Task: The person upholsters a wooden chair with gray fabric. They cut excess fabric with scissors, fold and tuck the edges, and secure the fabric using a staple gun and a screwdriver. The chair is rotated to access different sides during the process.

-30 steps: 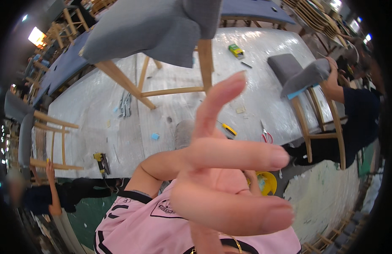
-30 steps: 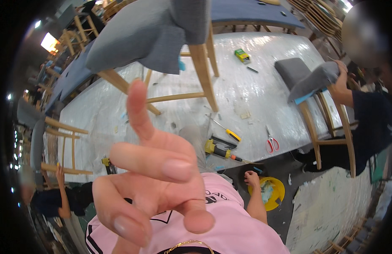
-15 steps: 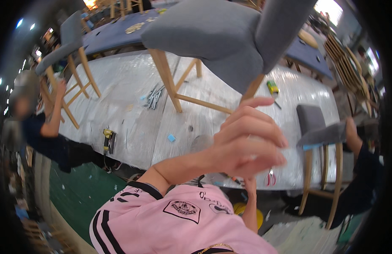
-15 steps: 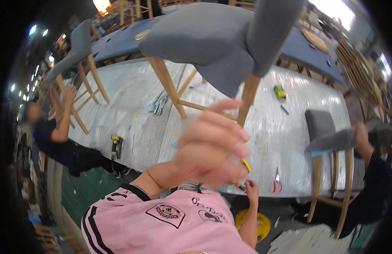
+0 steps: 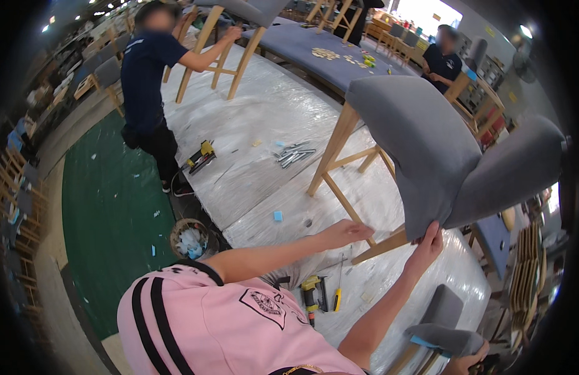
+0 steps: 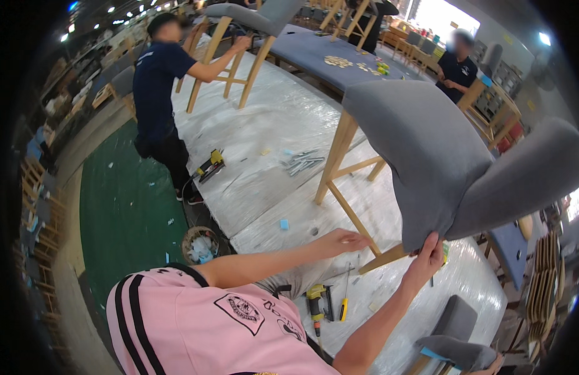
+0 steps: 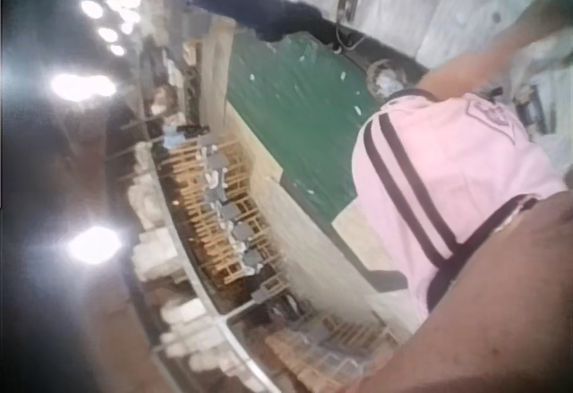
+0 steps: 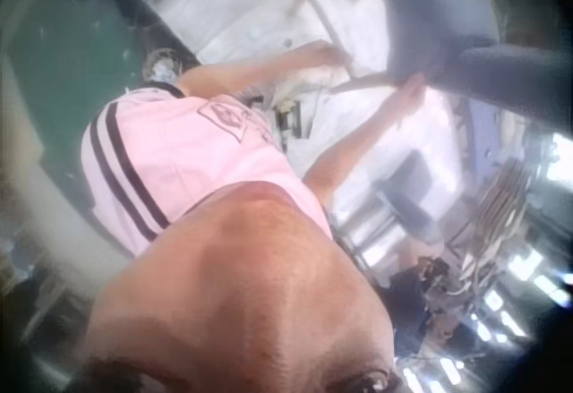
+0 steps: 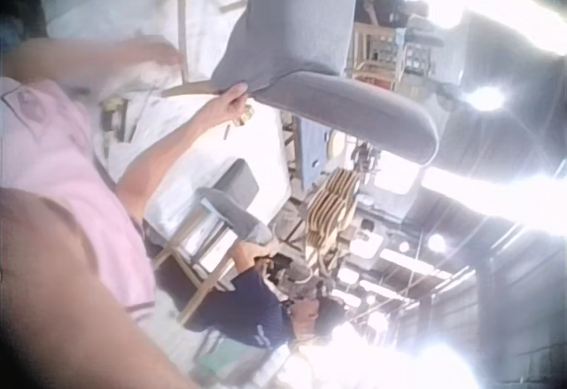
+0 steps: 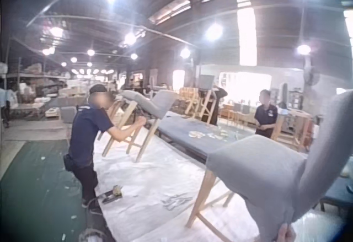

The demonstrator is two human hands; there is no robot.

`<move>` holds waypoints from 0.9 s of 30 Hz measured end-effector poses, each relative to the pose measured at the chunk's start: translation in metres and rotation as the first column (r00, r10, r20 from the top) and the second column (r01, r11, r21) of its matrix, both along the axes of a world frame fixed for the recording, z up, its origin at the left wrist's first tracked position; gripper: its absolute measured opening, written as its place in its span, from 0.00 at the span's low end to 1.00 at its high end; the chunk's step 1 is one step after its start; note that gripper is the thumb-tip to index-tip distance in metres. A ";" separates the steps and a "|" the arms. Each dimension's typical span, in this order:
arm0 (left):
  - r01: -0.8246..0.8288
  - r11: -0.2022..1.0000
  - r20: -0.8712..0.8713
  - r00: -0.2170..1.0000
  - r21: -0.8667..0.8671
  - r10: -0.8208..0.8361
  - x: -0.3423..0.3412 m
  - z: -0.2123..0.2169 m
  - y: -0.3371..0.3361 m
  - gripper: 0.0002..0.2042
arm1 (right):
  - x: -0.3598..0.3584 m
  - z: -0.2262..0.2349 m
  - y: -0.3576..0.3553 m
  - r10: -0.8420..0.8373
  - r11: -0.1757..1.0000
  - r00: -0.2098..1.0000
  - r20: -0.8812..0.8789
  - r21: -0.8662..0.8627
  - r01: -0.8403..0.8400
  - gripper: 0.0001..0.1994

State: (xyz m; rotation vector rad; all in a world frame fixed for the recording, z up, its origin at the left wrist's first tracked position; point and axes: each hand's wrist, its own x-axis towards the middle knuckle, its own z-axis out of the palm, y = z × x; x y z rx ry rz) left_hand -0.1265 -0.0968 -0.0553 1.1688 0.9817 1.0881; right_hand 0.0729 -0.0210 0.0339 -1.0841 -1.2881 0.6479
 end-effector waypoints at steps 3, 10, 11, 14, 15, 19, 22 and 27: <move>-0.041 0.997 0.433 0.899 -0.061 0.064 0.018 0.021 0.048 0.30 | -0.005 -0.010 0.000 0.084 0.996 0.992 -0.090 0.037 -0.081 0.25; 0.239 0.964 0.880 0.476 -0.118 -0.010 0.075 0.086 0.079 0.30 | 0.006 -0.005 0.002 0.123 0.992 0.991 -0.055 0.030 -0.122 0.23; 0.231 0.964 0.880 0.475 -0.133 0.007 0.076 0.091 0.079 0.30 | 0.004 -0.004 0.001 0.133 0.991 0.989 -0.059 0.035 -0.131 0.22; 0.207 0.963 0.840 0.542 -0.170 0.032 0.080 0.096 0.072 0.29 | 0.011 -0.008 0.004 0.136 0.990 0.989 -0.063 -0.031 -0.139 0.22; 0.196 0.966 0.819 0.573 -0.169 0.027 0.080 0.099 0.073 0.29 | 0.006 -0.004 0.004 0.102 0.995 0.987 -0.121 0.032 -0.098 0.23; -0.023 0.995 0.710 0.698 -0.102 0.089 0.093 0.083 0.088 0.28 | -0.007 0.004 0.008 -0.038 0.999 0.995 -0.096 -0.043 0.034 0.23; 0.018 0.993 0.707 0.704 -0.118 0.072 0.084 0.072 0.093 0.25 | -0.009 -0.006 0.006 -0.011 0.997 0.998 -0.065 0.070 0.015 0.22; -0.006 0.988 0.676 0.728 -0.155 0.111 0.088 0.081 0.082 0.26 | -0.019 0.003 -0.003 0.111 0.990 0.951 -0.290 -0.051 -0.131 0.17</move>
